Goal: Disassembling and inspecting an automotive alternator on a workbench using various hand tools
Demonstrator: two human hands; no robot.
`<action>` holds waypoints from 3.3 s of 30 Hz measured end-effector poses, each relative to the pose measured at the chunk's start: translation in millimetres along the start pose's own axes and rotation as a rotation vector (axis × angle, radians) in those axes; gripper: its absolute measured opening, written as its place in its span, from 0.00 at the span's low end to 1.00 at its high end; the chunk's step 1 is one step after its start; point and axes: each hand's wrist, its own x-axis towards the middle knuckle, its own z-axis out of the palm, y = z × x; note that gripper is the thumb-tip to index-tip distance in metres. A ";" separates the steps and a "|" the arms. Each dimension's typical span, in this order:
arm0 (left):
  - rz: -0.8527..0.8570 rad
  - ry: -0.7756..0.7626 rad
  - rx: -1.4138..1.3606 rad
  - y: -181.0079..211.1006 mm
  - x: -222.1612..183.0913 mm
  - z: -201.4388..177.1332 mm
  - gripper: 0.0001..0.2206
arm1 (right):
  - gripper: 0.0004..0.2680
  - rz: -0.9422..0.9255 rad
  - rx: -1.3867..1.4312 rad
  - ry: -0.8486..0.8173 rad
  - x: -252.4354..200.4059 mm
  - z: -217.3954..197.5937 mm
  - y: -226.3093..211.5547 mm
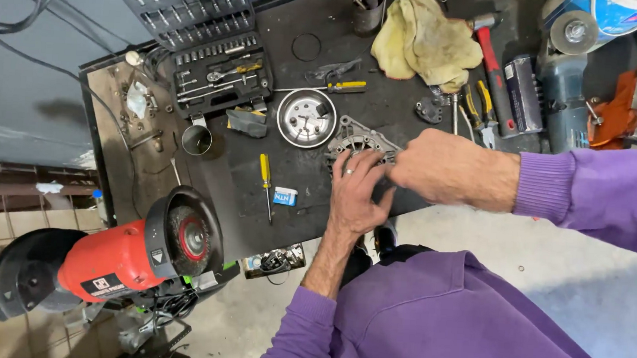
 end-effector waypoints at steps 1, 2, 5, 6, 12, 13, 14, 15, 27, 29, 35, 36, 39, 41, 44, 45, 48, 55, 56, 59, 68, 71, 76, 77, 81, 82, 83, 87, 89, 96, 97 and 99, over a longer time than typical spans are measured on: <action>-0.003 0.029 0.007 -0.6 2.1 1.8 0.20 | 0.02 0.001 -0.002 0.023 -1.3 -5.0 1.4; -0.006 0.033 0.016 -1.7 -1.2 4.6 0.20 | 0.02 -0.008 -0.005 0.028 -0.8 1.5 1.4; -0.002 0.057 0.046 -8.2 -3.8 14.4 0.15 | 0.03 -0.053 -0.037 0.057 1.1 12.0 2.9; 0.000 0.071 0.059 -11.4 -4.7 17.9 0.13 | 0.03 -0.078 -0.083 0.087 2.6 12.5 1.8; -0.025 0.072 0.080 -9.3 -8.3 22.3 0.13 | 0.09 -0.224 -0.153 0.187 -0.9 -18.7 -14.8; -0.041 0.082 0.077 -5.4 -4.4 21.5 0.11 | 0.10 -0.230 -0.139 0.214 -1.4 -24.5 -14.4; -0.032 0.078 0.072 -9.7 -8.2 23.7 0.11 | 0.10 -0.219 -0.141 0.215 3.7 -20.1 -10.2; -0.021 0.082 0.043 -13.8 -10.6 25.1 0.10 | 0.07 -0.167 -0.061 0.175 8.8 -17.2 -5.4; 0.087 0.046 0.238 -32.0 -16.8 43.4 0.05 | 0.14 0.004 0.130 0.102 -19.2 -41.5 -8.4; 0.128 0.029 0.225 -35.2 -18.6 42.7 0.04 | 0.12 0.036 0.138 0.092 -14.9 -27.9 -10.3; 0.223 0.031 0.241 -49.9 -26.7 51.5 0.09 | 0.07 0.257 0.155 0.143 -2.1 -16.8 -22.6; 0.221 0.050 0.236 -53.9 -29.4 54.9 0.10 | 0.09 0.152 0.131 0.164 -1.2 -20.2 -23.5; 0.214 0.086 0.230 -45.4 -26.1 52.2 0.11 | 0.14 0.034 0.090 0.124 4.7 -15.6 -22.4; 0.226 0.096 0.219 -42.1 -23.9 49.4 0.12 | 0.17 0.041 0.073 0.068 9.3 -14.4 -23.2; 0.258 0.067 0.248 -45.7 -21.2 50.0 0.13 | 0.10 0.383 0.404 -0.003 10.8 -20.2 -22.9; 0.267 0.082 0.232 -45.2 -19.4 48.4 0.10 | 0.09 0.392 0.228 0.089 7.9 -17.9 -22.1; 0.267 0.087 0.244 -38.4 -13.4 39.4 0.09 | 0.10 0.318 0.069 0.150 0.3 -29.8 -23.1; 0.368 -0.084 0.219 -49.4 2.6 18.2 0.10 | 0.06 0.090 -0.033 0.104 -6.8 -9.6 -23.7; 0.366 -0.090 0.218 -45.9 2.5 13.0 0.10 | 0.06 0.090 -0.027 0.104 -5.2 -8.2 -23.6; 0.440 -0.149 0.190 -43.9 14.6 4.5 0.10 | 0.13 0.335 0.131 0.082 4.0 -4.1 -12.1; 0.421 -0.097 0.243 -57.8 -0.3 26.6 0.08 | 0.10 -0.058 -0.042 0.097 0.6 -21.6 -23.2; 0.349 -0.106 0.137 -58.6 -1.4 28.4 0.07 | 0.06 0.080 0.017 0.108 3.2 -1.4 -11.8; 0.319 -0.076 0.164 -49.4 4.5 25.5 0.08 | 0.16 0.288 0.054 0.121 -2.4 -2.1 -6.6; 0.324 -0.080 0.160 -51.6 2.8 27.3 0.08 | 0.16 0.295 0.057 0.121 -3.6 -17.3 -12.8; 0.321 -0.068 0.193 -38.1 5.2 17.8 0.08 | 0.09 -0.016 -0.062 0.054 -4.9 -24.8 -22.2; 0.325 -0.062 0.219 -30.7 8.8 10.7 0.08 | 0.09 -0.014 -0.112 0.060 -3.5 -13.3 -21.0; 0.325 -0.063 0.215 -35.9 6.1 17.1 0.08 | 0.09 -0.011 -0.112 0.058 0.6 -16.6 -17.9; 0.298 -0.055 0.201 -45.2 -1.3 27.0 0.09 | 0.13 0.423 0.302 0.087 5.2 -16.4 -11.2; 0.289 -0.046 0.212 -46.4 -1.5 31.9 0.08 | 0.11 0.366 0.121 0.170 1.6 -11.1 -9.0; 0.266 0.015 0.223 -44.3 0.2 37.2 0.08 | 0.11 0.005 -0.112 0.009 1.5 -17.2 -5.1; 0.258 0.028 0.220 -44.0 -0.3 37.6 0.08 | 0.13 0.066 -0.090 -0.067 3.8 -8.1 -0.8; 0.256 0.032 0.216 -42.0 -3.4 37.7 0.08 | 0.07 0.242 0.126 -0.039 10.2 -14.4 -0.6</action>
